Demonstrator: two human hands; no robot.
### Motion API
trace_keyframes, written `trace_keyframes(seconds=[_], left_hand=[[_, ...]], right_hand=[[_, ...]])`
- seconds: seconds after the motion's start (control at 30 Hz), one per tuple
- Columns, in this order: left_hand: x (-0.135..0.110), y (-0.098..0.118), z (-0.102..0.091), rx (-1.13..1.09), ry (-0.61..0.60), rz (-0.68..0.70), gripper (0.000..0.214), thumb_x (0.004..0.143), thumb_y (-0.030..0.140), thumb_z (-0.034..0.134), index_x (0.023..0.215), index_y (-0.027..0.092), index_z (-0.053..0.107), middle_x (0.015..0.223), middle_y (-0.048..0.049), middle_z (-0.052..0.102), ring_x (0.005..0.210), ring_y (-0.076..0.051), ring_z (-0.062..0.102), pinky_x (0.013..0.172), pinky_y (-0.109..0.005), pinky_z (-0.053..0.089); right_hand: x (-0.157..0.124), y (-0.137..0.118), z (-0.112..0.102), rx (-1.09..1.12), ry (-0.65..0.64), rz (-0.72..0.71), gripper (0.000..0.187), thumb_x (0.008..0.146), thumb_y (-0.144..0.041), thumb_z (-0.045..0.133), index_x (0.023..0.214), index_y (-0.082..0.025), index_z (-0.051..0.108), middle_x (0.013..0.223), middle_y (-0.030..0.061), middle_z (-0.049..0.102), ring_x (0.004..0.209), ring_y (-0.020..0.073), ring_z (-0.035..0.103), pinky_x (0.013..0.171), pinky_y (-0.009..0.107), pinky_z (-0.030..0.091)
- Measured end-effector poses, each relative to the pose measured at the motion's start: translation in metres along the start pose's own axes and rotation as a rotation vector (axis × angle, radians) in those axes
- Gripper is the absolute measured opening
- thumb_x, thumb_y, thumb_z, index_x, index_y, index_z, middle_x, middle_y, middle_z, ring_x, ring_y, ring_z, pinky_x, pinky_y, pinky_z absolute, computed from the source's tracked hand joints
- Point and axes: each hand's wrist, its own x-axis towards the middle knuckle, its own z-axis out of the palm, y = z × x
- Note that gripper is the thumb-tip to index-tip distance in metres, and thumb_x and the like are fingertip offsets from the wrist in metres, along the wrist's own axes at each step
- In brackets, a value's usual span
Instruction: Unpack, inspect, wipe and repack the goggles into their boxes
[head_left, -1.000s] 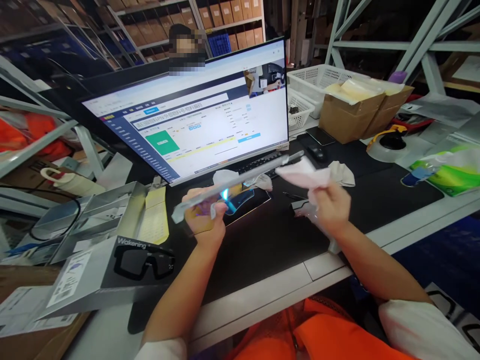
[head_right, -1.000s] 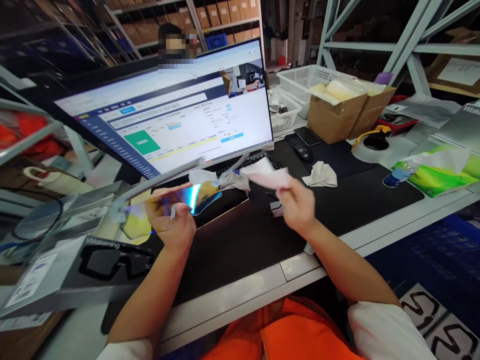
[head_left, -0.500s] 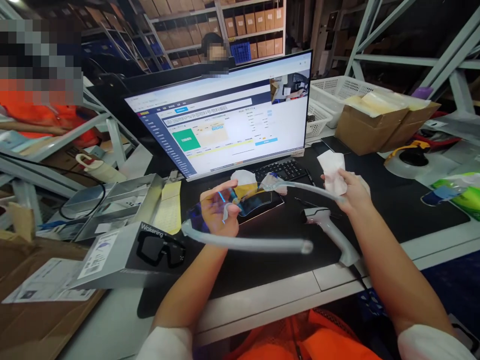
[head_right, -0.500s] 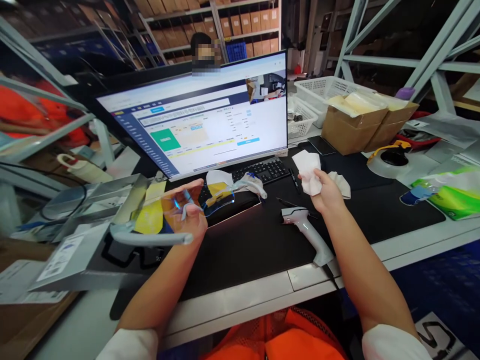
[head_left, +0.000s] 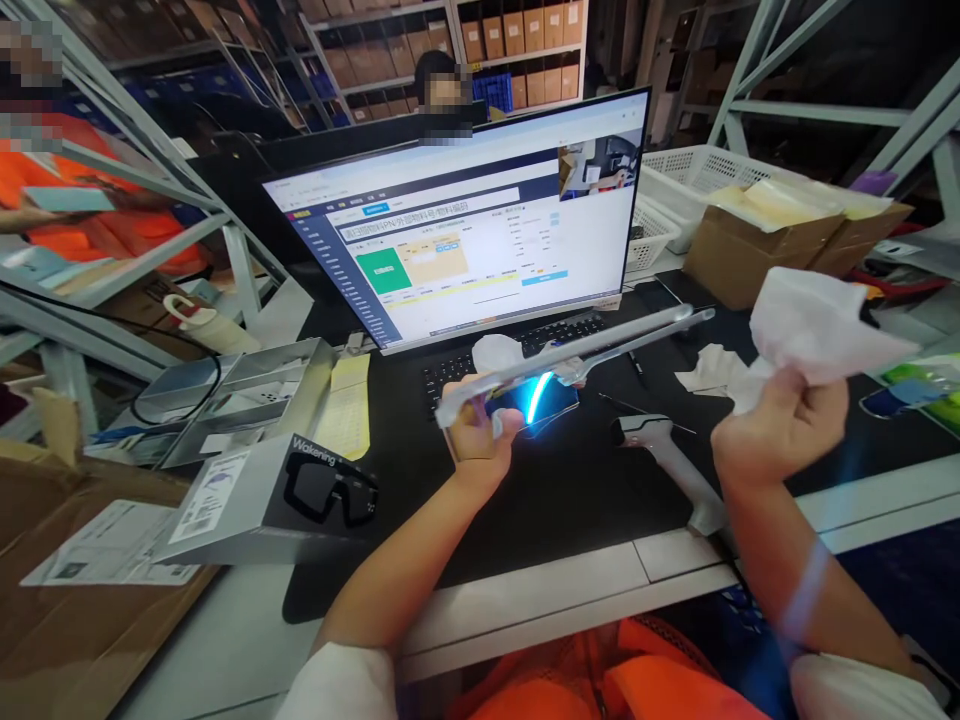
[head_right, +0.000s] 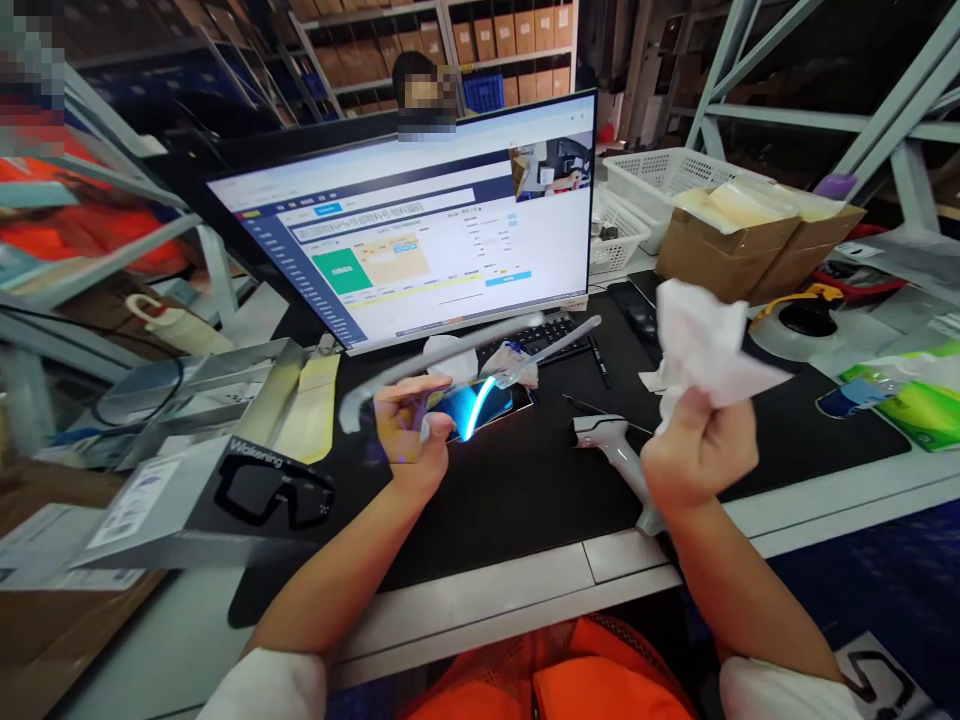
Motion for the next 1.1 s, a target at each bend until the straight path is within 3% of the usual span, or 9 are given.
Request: trace_keyframes(seconds=[0.07,0.13,0.23,0.37,0.57,0.73,0.93,1.03,1.1], left_hand=[[-0.003,0.000,0.003,0.006,-0.049,0.049,0.041,0.083,0.046,0.080,0.108,0.023,0.056,0.101,-0.0051,0.069,0.094,-0.019,0.069,0.087,-0.035,0.054],[-0.007,0.001,0.007,-0.014,-0.072,0.112,0.041,0.081,0.040,0.083,0.107,0.022,0.056,0.099,-0.0047,0.068,0.093,-0.019,0.069,0.087,-0.036,0.054],[-0.013,0.003,0.009,0.045,-0.085,0.154,0.043,0.078,0.042,0.085,0.103,0.022,0.056,0.094,-0.0035,0.065,0.088,-0.020,0.067,0.081,-0.034,0.053],[-0.017,0.006,0.006,0.211,-0.086,0.044,0.048,0.076,0.055,0.082,0.097,0.020,0.058,0.092,-0.0035,0.061,0.083,-0.019,0.063,0.076,-0.032,0.051],[-0.012,0.011,0.004,0.190,-0.035,-0.048,0.052,0.073,0.062,0.081,0.092,0.020,0.057,0.086,-0.0016,0.061,0.078,-0.017,0.061,0.074,-0.031,0.050],[-0.008,0.017,0.009,0.113,-0.046,-0.143,0.048,0.074,0.057,0.083,0.086,0.018,0.058,0.079,0.0008,0.060,0.071,-0.014,0.060,0.068,-0.027,0.049],[-0.008,0.015,0.011,0.123,-0.095,-0.180,0.044,0.076,0.054,0.082,0.086,0.017,0.060,0.076,-0.0002,0.064,0.065,-0.014,0.062,0.064,-0.027,0.050],[-0.004,0.009,0.006,0.019,-0.116,-0.148,0.039,0.082,0.051,0.079,0.092,0.019,0.059,0.084,-0.0038,0.070,0.077,-0.018,0.070,0.075,-0.031,0.055],[0.000,0.003,0.002,-0.071,-0.109,-0.097,0.039,0.085,0.051,0.076,0.100,0.020,0.058,0.093,-0.0062,0.072,0.087,-0.020,0.072,0.081,-0.034,0.057]], right_hand=[[-0.018,-0.030,-0.013,-0.138,-0.166,-0.282,0.022,0.095,-0.022,0.058,0.111,-0.025,0.074,0.114,0.0067,0.074,0.115,0.0273,0.068,0.105,0.041,0.050],[-0.036,-0.054,-0.015,-0.167,-0.519,-0.432,0.034,0.094,-0.015,0.056,0.122,-0.030,0.070,0.122,0.0056,0.073,0.125,0.0293,0.064,0.113,0.047,0.045],[-0.055,-0.072,0.002,-0.158,-0.958,-0.443,0.046,0.095,-0.012,0.048,0.135,-0.031,0.062,0.128,0.0072,0.071,0.141,0.0302,0.051,0.121,0.058,0.032],[-0.070,-0.076,0.025,-0.111,-1.239,-0.296,0.047,0.103,-0.018,0.036,0.146,-0.027,0.052,0.144,0.0117,0.062,0.150,0.0305,0.039,0.122,0.071,0.015],[-0.086,-0.075,0.025,-0.035,-1.182,-0.265,0.054,0.104,-0.021,0.037,0.158,-0.025,0.031,0.152,0.0146,0.054,0.147,0.0272,0.044,0.124,0.069,0.004],[-0.085,-0.066,0.020,-0.146,-1.106,-0.559,0.049,0.101,-0.014,0.039,0.150,-0.015,0.041,0.142,0.0205,0.062,0.141,0.0286,0.052,0.121,0.071,-0.004],[-0.072,-0.047,0.007,-0.144,-1.072,-0.805,0.046,0.096,-0.004,0.045,0.139,-0.017,0.053,0.112,0.0099,0.078,0.135,0.0273,0.058,0.119,0.071,-0.010],[-0.062,-0.044,-0.014,-0.034,-1.084,-0.652,0.048,0.096,-0.008,0.048,0.140,-0.025,0.055,0.116,0.0075,0.077,0.132,0.0282,0.060,0.122,0.071,-0.003],[-0.052,-0.044,-0.033,0.082,-0.983,-0.283,0.046,0.097,-0.017,0.051,0.141,-0.028,0.056,0.122,0.0084,0.075,0.125,0.0274,0.066,0.125,0.063,0.021]])
